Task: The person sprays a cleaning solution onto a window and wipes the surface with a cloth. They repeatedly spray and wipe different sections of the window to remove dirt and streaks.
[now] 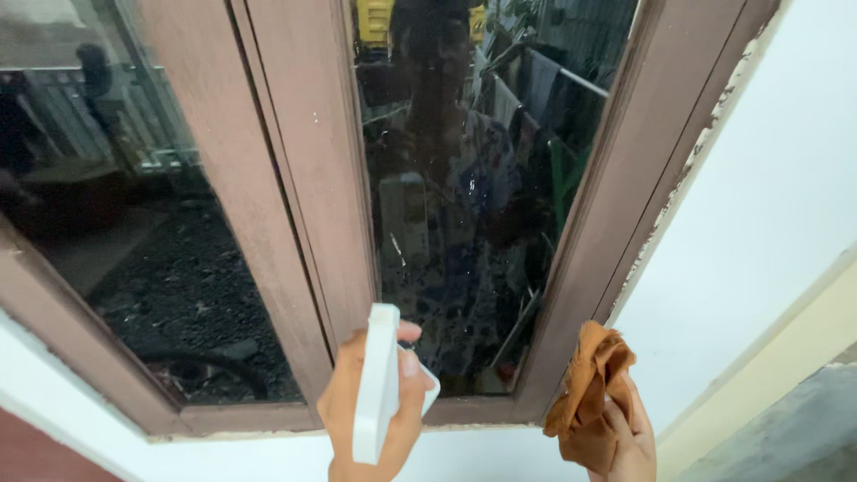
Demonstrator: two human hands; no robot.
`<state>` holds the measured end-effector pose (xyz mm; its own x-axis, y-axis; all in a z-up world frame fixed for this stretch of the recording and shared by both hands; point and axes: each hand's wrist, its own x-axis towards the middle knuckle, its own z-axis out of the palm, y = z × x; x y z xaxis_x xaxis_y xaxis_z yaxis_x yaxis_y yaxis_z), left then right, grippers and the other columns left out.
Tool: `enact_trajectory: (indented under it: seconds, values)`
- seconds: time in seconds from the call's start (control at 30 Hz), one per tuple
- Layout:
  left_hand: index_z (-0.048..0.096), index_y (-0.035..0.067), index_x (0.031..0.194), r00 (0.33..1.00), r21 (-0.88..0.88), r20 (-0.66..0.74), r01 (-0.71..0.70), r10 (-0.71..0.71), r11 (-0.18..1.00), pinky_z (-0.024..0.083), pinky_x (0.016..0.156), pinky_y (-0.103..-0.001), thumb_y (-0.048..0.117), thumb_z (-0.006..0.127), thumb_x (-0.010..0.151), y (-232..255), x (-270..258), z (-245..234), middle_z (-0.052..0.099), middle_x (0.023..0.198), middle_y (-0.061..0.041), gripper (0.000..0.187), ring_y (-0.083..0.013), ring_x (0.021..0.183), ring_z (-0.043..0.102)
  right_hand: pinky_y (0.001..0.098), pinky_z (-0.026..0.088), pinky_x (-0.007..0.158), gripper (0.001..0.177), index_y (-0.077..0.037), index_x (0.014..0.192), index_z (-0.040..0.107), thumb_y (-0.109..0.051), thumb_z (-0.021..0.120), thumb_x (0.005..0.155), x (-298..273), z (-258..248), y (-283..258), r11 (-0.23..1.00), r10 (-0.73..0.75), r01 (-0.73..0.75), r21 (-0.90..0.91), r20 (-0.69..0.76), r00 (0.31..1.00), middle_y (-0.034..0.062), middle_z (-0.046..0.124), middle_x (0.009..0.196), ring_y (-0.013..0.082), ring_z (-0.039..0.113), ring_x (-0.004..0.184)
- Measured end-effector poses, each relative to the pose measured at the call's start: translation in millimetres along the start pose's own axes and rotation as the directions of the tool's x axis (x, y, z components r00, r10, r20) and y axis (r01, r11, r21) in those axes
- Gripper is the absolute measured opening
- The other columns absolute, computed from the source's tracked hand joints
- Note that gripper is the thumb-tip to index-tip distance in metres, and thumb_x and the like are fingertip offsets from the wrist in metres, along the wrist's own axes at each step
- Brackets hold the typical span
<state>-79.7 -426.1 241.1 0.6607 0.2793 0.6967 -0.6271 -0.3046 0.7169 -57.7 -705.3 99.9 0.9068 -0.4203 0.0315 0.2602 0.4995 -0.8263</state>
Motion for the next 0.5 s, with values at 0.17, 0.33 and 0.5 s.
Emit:
enact_trajectory:
  seconds: [0.17,0.33,0.5]
  values:
    - [0.067,0.005,0.109,0.996,0.022,-0.005,0.091,-0.091,0.996,0.06,0.055,-0.027,0.013,0.069,0.09,9.0,6.2,1.7,0.076,0.078,-0.004,0.021,-0.0085,0.058,0.075,0.0491,0.049,0.101,0.06,-0.005,0.158,0.036,-0.001,0.032,0.099,-0.1,-1.1,-5.3,0.997,0.044,-0.042,-0.069,0.02,0.999,0.018,0.055,0.144,0.0328,0.059,0.125]
    - [0.065,0.002,0.107,0.997,-0.05,0.03,0.07,-0.069,0.996,0.06,0.056,-0.027,0.01,0.067,0.092,-10.6,2.3,13.2,0.076,0.084,-0.005,0.018,-0.0092,0.057,0.074,0.051,0.051,0.099,0.061,-0.007,0.157,0.037,0.001,0.03,0.097,6.3,-13.9,1.6,0.993,0.101,-0.102,-0.061,-0.03,0.994,0.0207,0.057,0.141,0.0358,0.061,0.121]
    - [0.063,0.001,0.108,0.992,-0.104,0.087,0.105,-0.096,0.989,0.06,0.058,-0.028,0.009,0.066,0.091,-21.7,3.3,18.1,0.076,0.09,-0.008,0.019,-0.0114,0.058,0.074,0.0517,0.053,0.098,0.06,-0.007,0.156,0.037,0.001,0.03,0.097,5.4,-16.8,3.3,0.987,0.132,-0.137,-0.084,-0.064,0.989,0.0209,0.057,0.14,0.0365,0.062,0.119]
